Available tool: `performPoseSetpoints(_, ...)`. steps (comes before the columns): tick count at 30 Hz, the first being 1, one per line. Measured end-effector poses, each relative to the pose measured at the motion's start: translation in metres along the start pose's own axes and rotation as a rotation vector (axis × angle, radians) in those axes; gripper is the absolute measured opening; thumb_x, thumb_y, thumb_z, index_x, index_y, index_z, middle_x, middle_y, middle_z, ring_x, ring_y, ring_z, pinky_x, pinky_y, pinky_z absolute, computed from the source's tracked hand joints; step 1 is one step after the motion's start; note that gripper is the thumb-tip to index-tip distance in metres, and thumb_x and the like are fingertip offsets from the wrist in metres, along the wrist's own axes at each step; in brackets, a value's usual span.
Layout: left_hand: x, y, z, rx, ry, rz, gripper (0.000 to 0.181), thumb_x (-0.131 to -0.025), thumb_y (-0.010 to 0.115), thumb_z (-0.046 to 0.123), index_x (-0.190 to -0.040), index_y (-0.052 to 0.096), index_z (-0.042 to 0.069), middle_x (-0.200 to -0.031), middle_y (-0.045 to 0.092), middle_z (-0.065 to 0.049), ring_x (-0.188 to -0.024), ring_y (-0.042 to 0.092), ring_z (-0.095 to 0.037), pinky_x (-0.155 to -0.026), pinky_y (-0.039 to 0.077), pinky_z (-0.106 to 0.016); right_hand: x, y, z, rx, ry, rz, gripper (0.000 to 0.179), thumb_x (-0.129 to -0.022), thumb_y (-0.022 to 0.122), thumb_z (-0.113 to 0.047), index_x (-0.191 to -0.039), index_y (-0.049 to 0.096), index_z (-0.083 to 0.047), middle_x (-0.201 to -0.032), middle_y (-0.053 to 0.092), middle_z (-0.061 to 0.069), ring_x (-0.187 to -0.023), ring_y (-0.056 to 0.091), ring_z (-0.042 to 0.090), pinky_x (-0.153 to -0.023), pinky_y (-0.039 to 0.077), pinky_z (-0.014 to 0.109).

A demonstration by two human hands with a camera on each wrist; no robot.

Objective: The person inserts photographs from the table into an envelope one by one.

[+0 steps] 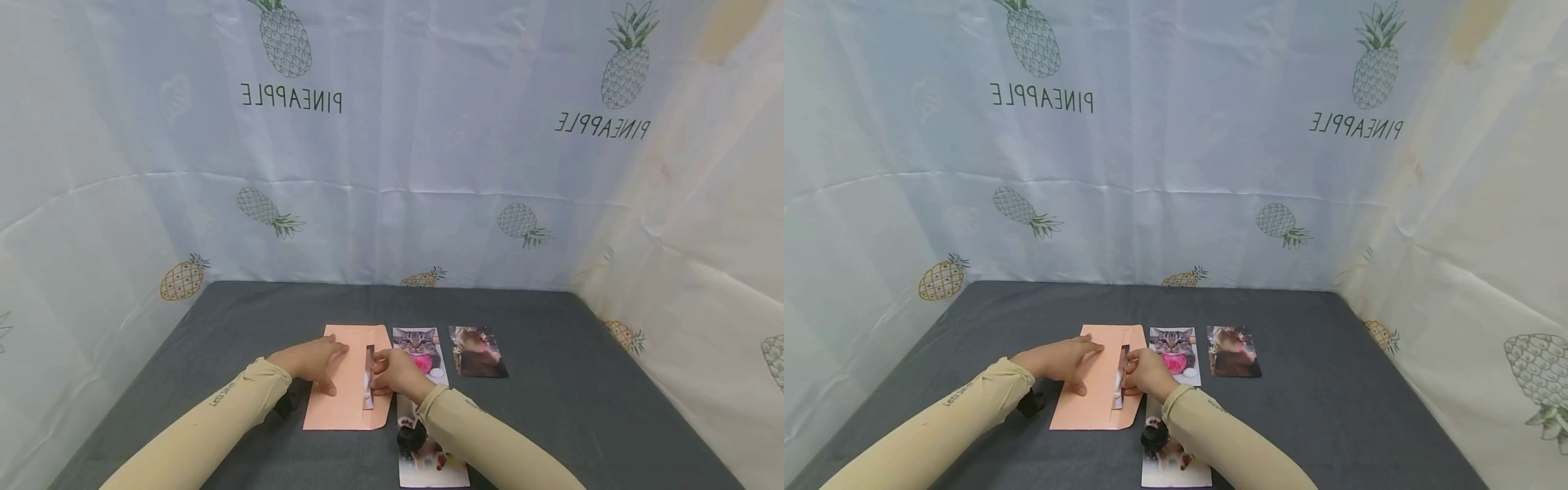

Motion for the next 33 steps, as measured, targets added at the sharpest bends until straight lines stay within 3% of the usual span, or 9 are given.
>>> performPoseSetpoints(18,-0.0021,0.0039,-0.0013,0.017,-0.032,0.012,0.088,-0.068,0.088,0.025,-0.143,0.046,0.007,-0.155,0.03,-0.022,-0.145,0.027,-0.036,-0.113,0.03,-0.051,0.0018,0.0009,-0.0011,0.042,-0.028,-0.003,0.052,-0.074,0.071,0.017,-0.124,0.055,0.012,-0.08,0.058,0.011,-0.061,0.062,0.015,-0.056,0.058,0.034)
performPoseSetpoints(33,-0.0016,0.0034,-0.0012,0.015,-0.022,0.014,0.087,-0.069,0.088,0.025,-0.143,0.046,0.006,-0.154,0.03,-0.023,-0.144,0.028,-0.037,-0.112,0.03,-0.053,-0.0011,0.0025,-0.0005,0.067,0.021,0.026,0.058,-0.068,0.076,0.018,-0.119,0.055,0.005,-0.08,0.054,0.009,-0.057,0.059,0.016,-0.052,0.057,0.031)
Point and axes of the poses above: each hand's wrist, its own x-axis away from the middle knuckle, its own y-axis out of the palm, z = x × y, the point moved 3 cm from there along -x, towards the middle knuckle
